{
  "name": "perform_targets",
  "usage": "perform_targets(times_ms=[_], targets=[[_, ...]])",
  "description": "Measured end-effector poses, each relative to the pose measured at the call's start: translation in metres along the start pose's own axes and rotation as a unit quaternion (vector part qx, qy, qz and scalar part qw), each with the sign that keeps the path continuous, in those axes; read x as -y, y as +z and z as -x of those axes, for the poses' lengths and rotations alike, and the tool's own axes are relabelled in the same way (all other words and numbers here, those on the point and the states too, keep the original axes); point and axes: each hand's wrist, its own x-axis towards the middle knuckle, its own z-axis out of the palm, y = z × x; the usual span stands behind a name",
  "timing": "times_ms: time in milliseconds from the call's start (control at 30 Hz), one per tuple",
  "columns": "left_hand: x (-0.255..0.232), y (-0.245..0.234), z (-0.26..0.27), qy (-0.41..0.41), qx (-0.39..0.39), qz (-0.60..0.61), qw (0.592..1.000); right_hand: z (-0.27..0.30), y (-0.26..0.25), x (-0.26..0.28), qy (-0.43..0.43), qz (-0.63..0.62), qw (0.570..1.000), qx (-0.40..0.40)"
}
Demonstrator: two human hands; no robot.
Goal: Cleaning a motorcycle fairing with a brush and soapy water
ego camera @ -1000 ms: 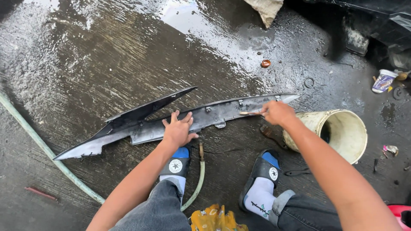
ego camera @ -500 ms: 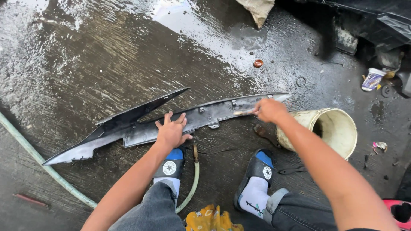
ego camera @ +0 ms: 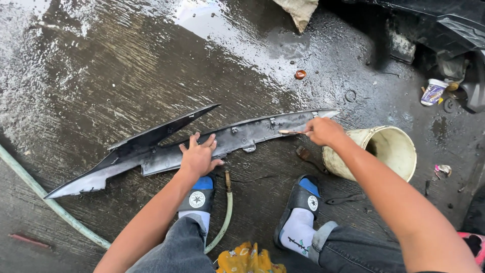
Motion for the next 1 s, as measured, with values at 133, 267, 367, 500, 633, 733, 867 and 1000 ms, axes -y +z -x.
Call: perform_targets(times_ms=[133,267,367,500,633,733,867,1000], targets=[[0.000,-0.002,0.002,0.008,0.007,0.000,1.000,-0.005,-0.006,-0.047,0.030,0.029,0.999,-0.004],[0.000,0.001,-0.003,0.004,0.008,-0.013,1.000,0.007,-0.020,-0.036,0.068,0.043,0.994,-0.068],[0.002,0.004,-0.006,0.009,0.011,-0.019,1.000,0.014,0.007,0.006,0.034,-0.011,0.997,-0.073],[0.002,-0.001,-0.003,0.011,0.022,-0.014,1.000,0.030,0.019,0.019,0.047,-0.087,0.989,-0.108],[0.003,0.006,-0.008,0.012,0.023,-0.022,0.999,0.036,0.019,-0.007,0.119,-0.102,0.976,-0.153],[0.002,0.001,-0.007,0.010,0.013,-0.020,1.000,0.027,0.036,0.022,0.092,-0.173,0.966,-0.171],[0.003,0.002,-0.002,0.013,0.018,-0.024,0.999,0.043,0.037,0.023,0.098,-0.194,0.961,-0.172],[0.002,0.004,-0.008,0.006,0.022,-0.022,0.999,0.031,0.041,0.000,0.125,-0.171,0.957,-0.198]])
